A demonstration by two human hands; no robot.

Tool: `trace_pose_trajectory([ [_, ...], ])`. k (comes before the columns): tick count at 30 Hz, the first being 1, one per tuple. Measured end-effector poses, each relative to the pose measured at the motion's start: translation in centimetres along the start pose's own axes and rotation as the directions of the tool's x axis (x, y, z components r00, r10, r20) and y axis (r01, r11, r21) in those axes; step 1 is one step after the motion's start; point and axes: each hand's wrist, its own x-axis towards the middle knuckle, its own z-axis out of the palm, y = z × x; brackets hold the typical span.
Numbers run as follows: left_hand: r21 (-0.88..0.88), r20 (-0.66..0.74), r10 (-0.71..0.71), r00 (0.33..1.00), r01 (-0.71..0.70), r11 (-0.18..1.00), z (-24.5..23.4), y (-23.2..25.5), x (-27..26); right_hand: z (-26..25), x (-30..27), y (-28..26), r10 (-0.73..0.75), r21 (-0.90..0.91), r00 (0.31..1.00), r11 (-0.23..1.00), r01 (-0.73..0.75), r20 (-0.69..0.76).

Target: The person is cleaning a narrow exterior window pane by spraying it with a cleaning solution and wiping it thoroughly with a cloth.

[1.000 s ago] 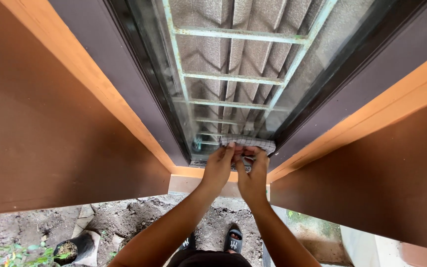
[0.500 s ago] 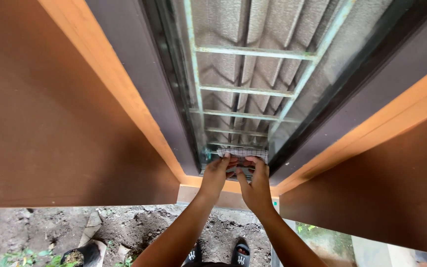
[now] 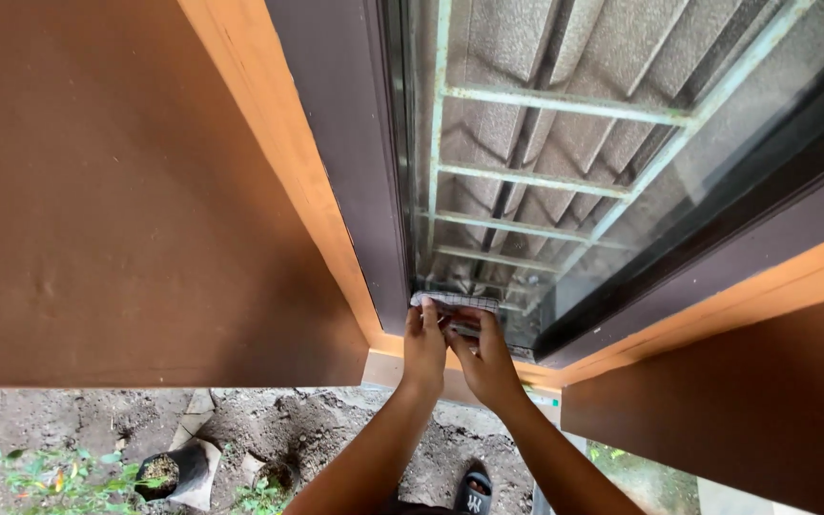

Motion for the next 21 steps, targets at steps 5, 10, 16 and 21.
trace_pose_trajectory([
  [5, 0.013, 0.075, -0.054, 0.996, 0.053, 0.999, 0.1, 1.9, -0.9, 0.6, 0.4, 1.5, 0.033, 0.138, 0.999, 0.99, -0.033, 0.002],
  [10, 0.015, 0.064, -0.315, 0.947, 0.315, 0.949, -1.3, -0.6, 3.4, 1.1, 0.7, 4.5, 0.113, 0.023, 0.992, 0.993, -0.112, -0.057],
  [16, 0.067, 0.184, -0.045, 0.982, 0.033, 0.997, 2.6, 11.2, -6.8, -1.4, -1.3, -9.0, -0.238, -0.072, 0.966, 0.97, 0.231, -0.106],
  [21, -0.028, 0.216, 0.056, 0.975, -0.051, 0.998, 2.1, 9.2, -6.6, -1.6, -1.6, -9.3, -0.371, -0.148, 0.921, 0.924, 0.352, -0.124],
])
